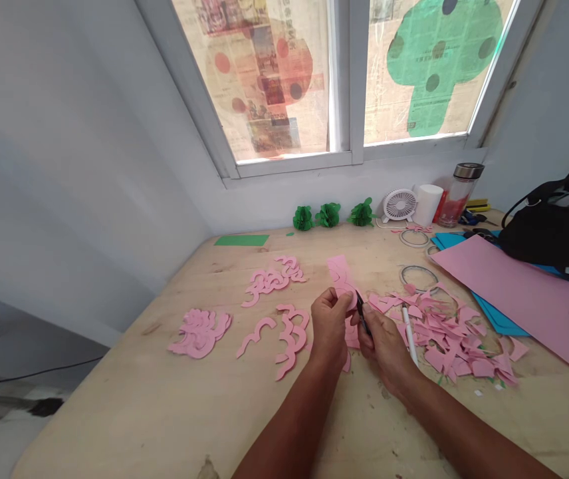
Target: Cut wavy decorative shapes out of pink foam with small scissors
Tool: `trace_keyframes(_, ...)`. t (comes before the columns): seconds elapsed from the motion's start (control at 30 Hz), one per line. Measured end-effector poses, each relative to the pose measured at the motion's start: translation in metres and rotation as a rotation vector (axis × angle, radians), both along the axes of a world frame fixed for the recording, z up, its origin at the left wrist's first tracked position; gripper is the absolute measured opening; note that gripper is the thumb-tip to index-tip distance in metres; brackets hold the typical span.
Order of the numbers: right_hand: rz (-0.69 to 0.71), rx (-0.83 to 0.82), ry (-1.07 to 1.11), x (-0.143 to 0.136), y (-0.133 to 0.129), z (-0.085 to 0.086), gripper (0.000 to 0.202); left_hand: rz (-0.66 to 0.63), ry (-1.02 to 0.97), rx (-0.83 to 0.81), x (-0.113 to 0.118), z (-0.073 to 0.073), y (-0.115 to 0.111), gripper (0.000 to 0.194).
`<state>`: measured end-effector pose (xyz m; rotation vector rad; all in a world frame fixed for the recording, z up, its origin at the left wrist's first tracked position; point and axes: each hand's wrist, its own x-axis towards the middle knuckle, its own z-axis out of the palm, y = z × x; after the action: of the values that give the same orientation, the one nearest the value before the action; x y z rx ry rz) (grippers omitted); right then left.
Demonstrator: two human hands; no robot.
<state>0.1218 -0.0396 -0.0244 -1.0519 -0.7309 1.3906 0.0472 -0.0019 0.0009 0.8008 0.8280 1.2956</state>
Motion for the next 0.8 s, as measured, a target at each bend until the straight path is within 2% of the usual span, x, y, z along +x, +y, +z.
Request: trace_keyframes(0.8, 0.007, -0.007, 0.017, 0.0001, -0.0001, -0.0009, 0.037, 0.023, -0.027, -0.022, 0.0018, 0.0013, -0.0021, 0.022)
